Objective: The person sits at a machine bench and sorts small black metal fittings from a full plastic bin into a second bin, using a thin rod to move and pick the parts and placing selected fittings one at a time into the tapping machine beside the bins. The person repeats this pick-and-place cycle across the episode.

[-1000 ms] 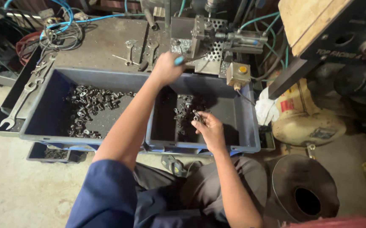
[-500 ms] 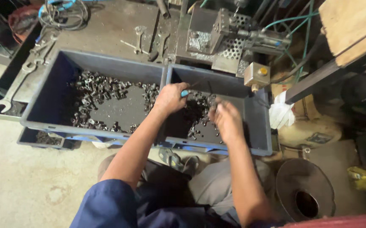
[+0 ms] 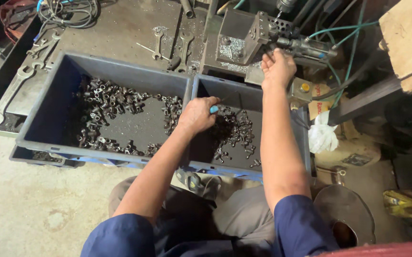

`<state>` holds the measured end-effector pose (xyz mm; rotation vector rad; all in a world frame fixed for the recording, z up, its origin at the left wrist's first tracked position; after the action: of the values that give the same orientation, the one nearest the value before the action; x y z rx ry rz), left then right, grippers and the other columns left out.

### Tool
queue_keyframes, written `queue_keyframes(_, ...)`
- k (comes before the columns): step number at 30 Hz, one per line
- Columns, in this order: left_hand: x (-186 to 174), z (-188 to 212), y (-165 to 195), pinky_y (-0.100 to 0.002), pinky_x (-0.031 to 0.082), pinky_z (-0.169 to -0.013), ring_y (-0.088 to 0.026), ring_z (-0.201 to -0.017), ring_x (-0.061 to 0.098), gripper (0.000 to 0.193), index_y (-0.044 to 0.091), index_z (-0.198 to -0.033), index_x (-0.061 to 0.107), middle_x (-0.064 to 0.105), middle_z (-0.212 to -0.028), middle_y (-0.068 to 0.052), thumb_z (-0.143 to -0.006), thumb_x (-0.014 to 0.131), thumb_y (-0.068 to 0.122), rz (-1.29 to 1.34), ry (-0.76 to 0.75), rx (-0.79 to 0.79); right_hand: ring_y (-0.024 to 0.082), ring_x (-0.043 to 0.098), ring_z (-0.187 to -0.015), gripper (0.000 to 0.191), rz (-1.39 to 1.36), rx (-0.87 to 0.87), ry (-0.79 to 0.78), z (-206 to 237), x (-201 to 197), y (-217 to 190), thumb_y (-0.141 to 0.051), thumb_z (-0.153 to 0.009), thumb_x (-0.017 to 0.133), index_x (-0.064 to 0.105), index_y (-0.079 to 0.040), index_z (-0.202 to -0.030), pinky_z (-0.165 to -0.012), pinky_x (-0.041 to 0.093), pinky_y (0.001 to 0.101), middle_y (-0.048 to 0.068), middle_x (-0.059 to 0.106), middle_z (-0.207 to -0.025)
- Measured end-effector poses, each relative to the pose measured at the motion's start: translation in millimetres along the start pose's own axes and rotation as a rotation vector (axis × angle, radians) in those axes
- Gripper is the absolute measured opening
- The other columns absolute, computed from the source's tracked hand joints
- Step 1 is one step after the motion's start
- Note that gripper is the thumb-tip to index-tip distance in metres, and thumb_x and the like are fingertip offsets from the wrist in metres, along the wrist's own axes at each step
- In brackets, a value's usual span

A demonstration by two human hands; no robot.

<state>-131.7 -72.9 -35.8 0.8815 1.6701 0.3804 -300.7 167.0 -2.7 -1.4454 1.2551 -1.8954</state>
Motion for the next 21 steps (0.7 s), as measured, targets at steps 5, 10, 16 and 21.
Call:
queue_keyframes(5, -0.6, -1.0, 0.3, -0.049, 0.054, -0.091, -0.041, -0.098, 0.069, 0.037, 0.007, -0.117, 0.072, 0.074, -0.104, -0.021, -0.081, 0.066, 0.014, 0.021, 0.003, 0.011, 0.021, 0.070, -0.067, 0.012, -0.003, -0.042, 0.025, -11.6, 8.1, -1.3, -0.012, -0.091, 0.073, 0.064, -0.010, -0.099, -0.060, 0.055, 0.0343, 0.007, 0.072, -0.084)
queue_keyframes(10, -1.2, -0.5, 1.5, -0.049, 0.054, -0.091, -0.041, -0.097, 0.069, 0.037, 0.008, -0.117, 0.072, 0.074, -0.105, -0.021, -0.081, 0.066, 0.014, 0.024, -0.007, -0.004, 0.019, 0.067, -0.063, 0.012, 0.020, -0.044, -0.058, -15.2, 17.2, -4.2, -0.011, -0.093, 0.073, 0.064, -0.008, -0.100, -0.054, 0.051, 0.0309, 0.009, 0.071, -0.084)
queue_keyframes(16, -2.4, 0.2, 4.1, -0.049, 0.054, -0.090, -0.041, -0.097, 0.069, 0.036, 0.008, -0.116, 0.072, 0.074, -0.104, -0.021, -0.081, 0.067, 0.015, 0.009, 0.005, 0.018, 0.015, 0.067, -0.071, 0.017, 0.397, -0.070, -0.334, 24.5, -8.2, -30.4, -0.021, -0.098, 0.072, 0.071, -0.011, -0.112, -0.063, 0.054, 0.0291, 0.003, 0.070, -0.090)
queue_keyframes(21, -3.0, 1.5, -1.2, -0.049, 0.054, -0.090, -0.042, -0.098, 0.069, 0.038, 0.007, -0.115, 0.073, 0.074, -0.102, -0.022, -0.078, 0.069, 0.015, 0.012, 0.050, 0.038, 0.035, 0.066, -0.100, 0.031, 1.429, -0.882, -0.042, 95.6, -71.5, -84.3, -0.030, -0.091, 0.079, 0.075, -0.009, -0.114, -0.088, 0.052, 0.0460, 0.014, 0.070, -0.108)
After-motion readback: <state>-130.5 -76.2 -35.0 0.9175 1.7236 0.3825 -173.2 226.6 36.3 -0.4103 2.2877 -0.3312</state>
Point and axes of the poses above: each hand's wrist, its own z-axis away from the middle knuckle, its own x-axis out of the palm, y = z × x, the point moved 3 cm from there along -z, towards the middle knuckle
